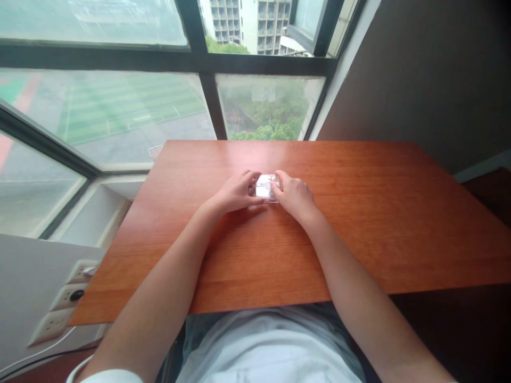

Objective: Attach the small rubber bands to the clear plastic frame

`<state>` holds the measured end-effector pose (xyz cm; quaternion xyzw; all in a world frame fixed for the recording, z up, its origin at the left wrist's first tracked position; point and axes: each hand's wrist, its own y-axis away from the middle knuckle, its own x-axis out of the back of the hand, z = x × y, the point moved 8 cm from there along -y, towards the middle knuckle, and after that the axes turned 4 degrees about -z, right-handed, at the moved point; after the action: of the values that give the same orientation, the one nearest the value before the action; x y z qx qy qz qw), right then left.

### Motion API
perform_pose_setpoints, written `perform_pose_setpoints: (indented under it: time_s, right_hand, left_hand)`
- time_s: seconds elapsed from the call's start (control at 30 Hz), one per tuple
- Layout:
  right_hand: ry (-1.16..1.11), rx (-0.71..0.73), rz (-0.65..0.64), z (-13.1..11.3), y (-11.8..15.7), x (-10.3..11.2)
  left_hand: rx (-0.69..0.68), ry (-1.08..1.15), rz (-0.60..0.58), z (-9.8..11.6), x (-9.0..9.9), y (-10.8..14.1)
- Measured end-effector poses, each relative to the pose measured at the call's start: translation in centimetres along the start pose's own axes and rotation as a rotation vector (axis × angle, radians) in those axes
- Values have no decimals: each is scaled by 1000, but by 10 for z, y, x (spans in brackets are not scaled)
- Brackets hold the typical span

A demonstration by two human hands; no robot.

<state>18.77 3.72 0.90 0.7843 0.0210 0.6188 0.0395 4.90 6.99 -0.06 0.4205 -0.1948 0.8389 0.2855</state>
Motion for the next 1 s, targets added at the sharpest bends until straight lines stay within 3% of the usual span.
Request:
perform_pose_setpoints:
  time_s: [1.0]
  right_hand:
    - [-10,-10,-28,-1,-4,-12]
  left_hand:
    - [6,9,-5,-1,0,-2]
